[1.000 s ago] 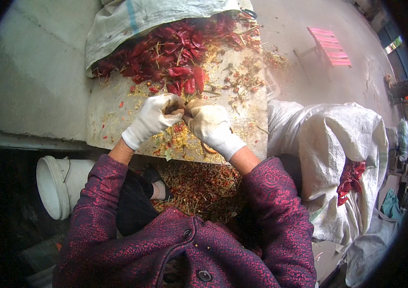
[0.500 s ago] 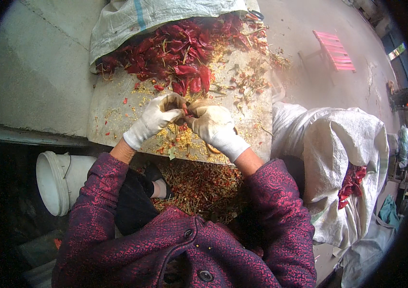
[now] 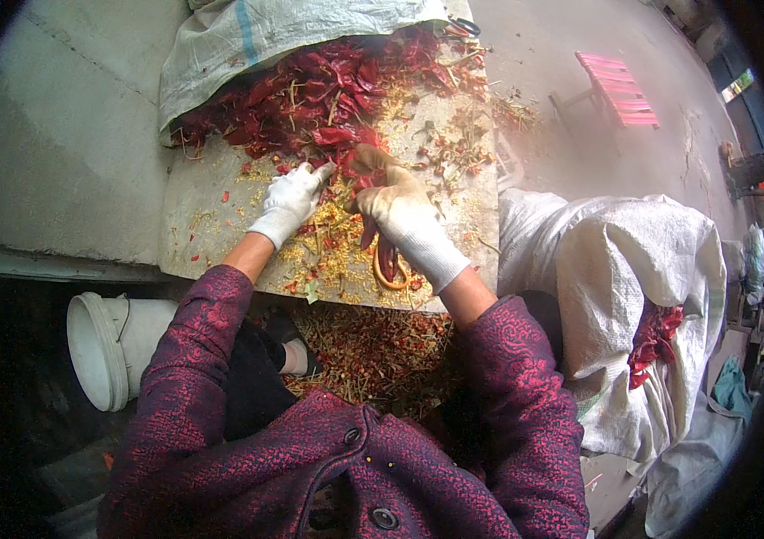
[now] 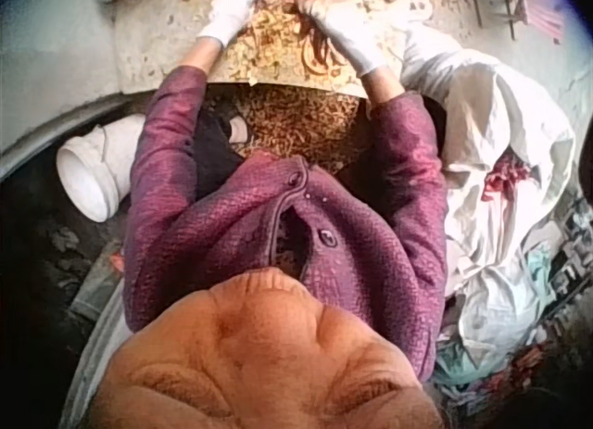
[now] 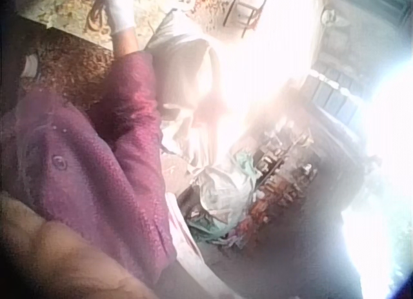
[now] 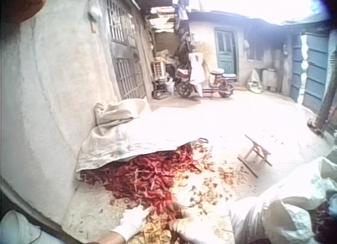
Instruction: The person sits on the floor and uses shears to trim the stems off dried red peppers. The trimmed peppers are placed into a white bucket, while the stems and debris accumulate on the floor.
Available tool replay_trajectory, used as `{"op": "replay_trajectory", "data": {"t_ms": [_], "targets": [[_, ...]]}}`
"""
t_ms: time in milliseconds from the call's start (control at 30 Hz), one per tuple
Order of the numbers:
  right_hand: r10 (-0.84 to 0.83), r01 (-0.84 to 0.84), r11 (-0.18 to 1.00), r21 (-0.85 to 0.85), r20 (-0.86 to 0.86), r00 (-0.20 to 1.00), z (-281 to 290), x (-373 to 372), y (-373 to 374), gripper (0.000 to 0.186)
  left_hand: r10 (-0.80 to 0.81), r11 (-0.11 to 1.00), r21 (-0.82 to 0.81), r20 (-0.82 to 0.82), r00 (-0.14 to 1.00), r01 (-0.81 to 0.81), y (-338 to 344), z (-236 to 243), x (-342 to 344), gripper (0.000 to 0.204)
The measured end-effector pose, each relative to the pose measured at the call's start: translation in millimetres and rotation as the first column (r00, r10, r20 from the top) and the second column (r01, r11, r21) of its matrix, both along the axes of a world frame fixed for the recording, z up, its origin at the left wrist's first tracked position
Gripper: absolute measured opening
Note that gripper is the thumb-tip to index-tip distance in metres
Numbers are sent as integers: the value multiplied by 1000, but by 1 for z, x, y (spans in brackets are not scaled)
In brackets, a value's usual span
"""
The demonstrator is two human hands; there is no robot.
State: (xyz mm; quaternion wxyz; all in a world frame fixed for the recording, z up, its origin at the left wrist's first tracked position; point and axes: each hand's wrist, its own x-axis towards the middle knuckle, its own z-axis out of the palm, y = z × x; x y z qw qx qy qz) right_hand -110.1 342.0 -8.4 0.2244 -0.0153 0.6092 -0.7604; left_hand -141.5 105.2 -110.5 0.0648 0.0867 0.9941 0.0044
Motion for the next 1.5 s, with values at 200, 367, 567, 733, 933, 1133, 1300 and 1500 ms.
{"op": "replay_trajectory", "data": {"t_ms": [200,367,567,733,933,1133,1300,1500], "targets": [[137,-115,976,185,-110,984,-12,-4,0,65,91,988,131,-98,991,-77,-4,-6,-2,23],[150,-120,972,203,-139,979,-31,-3,-4,56,41,992,118,-48,998,-35,-15,-11,2,28],[111,-41,932,360,-177,978,-50,-3,-12,57,162,358,880,273,948,-314,-2,24,10,13],[162,-127,949,289,-101,982,-57,5,-26,53,53,62,933,351,935,-353,31,57,31,14],[183,-183,982,46,2,983,-42,13,-13,26,36,-3,986,165,986,-165,42,60,42,25],[175,-158,983,-98,195,965,-29,22,-12,28,-2,-269,930,259,966,-250,40,67,55,27],[439,-381,889,254,-239,866,-28,13,-4,23,125,-414,850,408,904,-326,58,75,63,11],[659,-255,749,612,-641,394,-38,37,-20,17,-267,-476,657,525,808,-584,25,50,45,17]]}}
